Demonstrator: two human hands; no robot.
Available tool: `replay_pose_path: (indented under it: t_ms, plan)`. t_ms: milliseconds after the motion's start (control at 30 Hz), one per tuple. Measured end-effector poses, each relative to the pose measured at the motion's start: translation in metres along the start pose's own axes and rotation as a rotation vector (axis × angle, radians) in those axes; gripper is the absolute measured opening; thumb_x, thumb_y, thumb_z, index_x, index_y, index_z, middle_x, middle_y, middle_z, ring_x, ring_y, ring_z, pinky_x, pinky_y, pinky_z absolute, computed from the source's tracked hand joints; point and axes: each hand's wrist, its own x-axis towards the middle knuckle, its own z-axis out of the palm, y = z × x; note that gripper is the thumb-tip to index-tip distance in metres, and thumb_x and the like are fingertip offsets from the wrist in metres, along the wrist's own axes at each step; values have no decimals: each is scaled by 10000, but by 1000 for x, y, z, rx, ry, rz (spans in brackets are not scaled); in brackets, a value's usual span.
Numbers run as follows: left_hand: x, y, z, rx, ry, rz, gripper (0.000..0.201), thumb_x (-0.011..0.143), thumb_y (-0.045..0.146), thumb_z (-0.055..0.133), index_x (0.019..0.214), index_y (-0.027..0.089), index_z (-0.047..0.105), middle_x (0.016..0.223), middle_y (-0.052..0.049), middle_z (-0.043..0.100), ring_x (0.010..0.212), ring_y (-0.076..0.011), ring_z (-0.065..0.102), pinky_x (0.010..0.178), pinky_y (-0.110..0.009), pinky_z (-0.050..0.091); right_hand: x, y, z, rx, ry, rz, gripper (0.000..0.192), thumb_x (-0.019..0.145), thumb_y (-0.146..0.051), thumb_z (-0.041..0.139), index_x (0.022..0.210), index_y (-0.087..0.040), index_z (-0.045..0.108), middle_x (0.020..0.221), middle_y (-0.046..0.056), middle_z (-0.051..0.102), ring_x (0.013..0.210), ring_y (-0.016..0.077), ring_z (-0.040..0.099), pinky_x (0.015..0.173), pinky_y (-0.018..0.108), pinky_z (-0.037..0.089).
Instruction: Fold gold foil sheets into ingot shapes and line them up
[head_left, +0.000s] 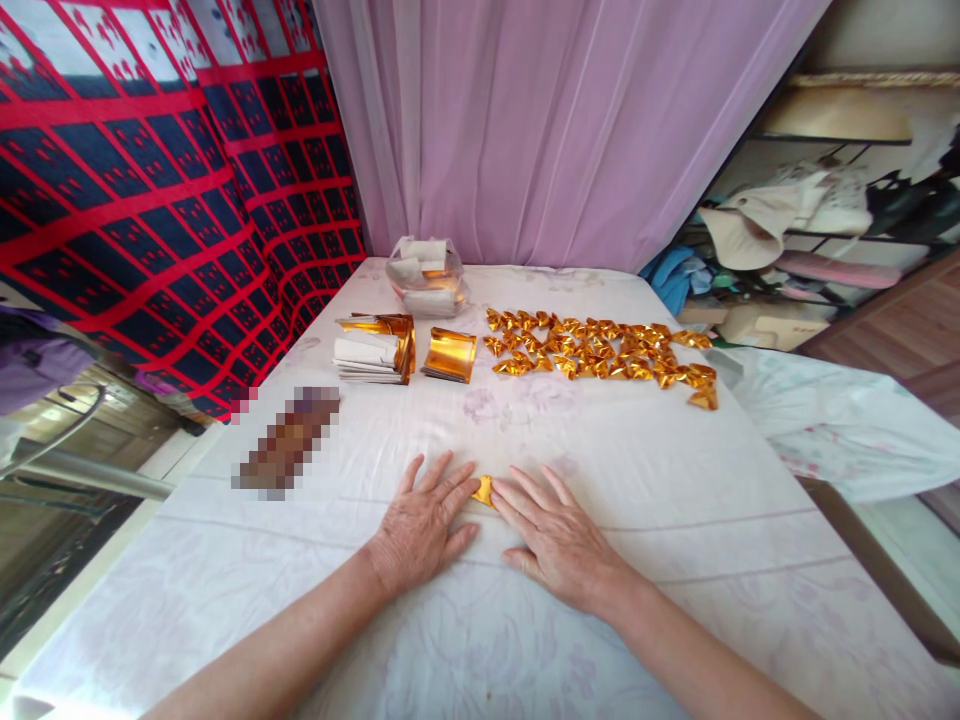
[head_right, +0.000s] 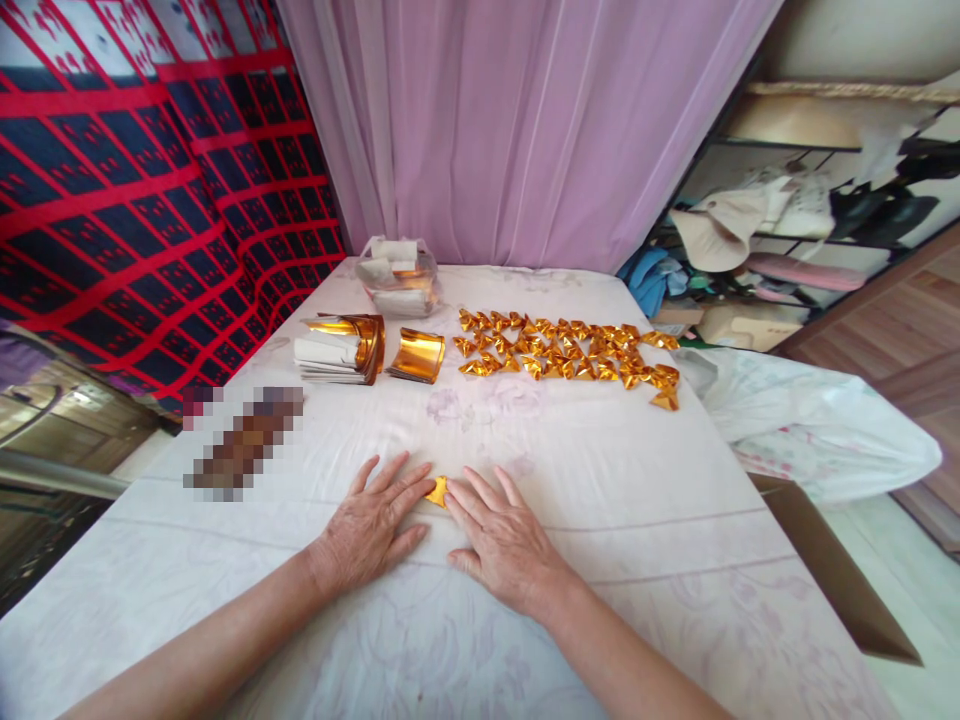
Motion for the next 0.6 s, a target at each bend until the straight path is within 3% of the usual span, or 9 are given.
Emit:
replay_pose_path:
  t_ms: [167,300,467,600]
  plan:
    - [1,5,-3,13,3,-17,473,922,461,510,1353,266,527,1418,-44,541,1393,-290,353,1170,-544,168,5,4,-3,0,38,-7,468,944,-370,530,1381,-202,506,1402,42,548,1361,272,385,1157,531,211]
    - [11,5,-8,-26,0,-84,318,954,379,479,1228,319,630,1417,-40,534,1374,-289,377,1131,-555,250,16,2,-4,-10,98,54,318,960,-304,505,1242,-230,634,1251,33,660,1268,271,489,1131,512,246]
    - [36,3,-5,-133,35,-204,202,929,334,551,876,288,740,1310,-10,618,1301,-284,458,1100,-559,298,26,1,6,-14,272,189,225,955,-260,507,1000,-276,727,1085,9,726,1169,236,561,1073,455,300]
    - [46,4,3,-213,49,-273,112,876,324,636,853,240,706,1284,-34,637,1279,-275,480,1091,-541,314,30,-2,21,-15,428,258,229,952,-243,501,900,-236,724,1085,35,722,1104,217,588,1027,409,343]
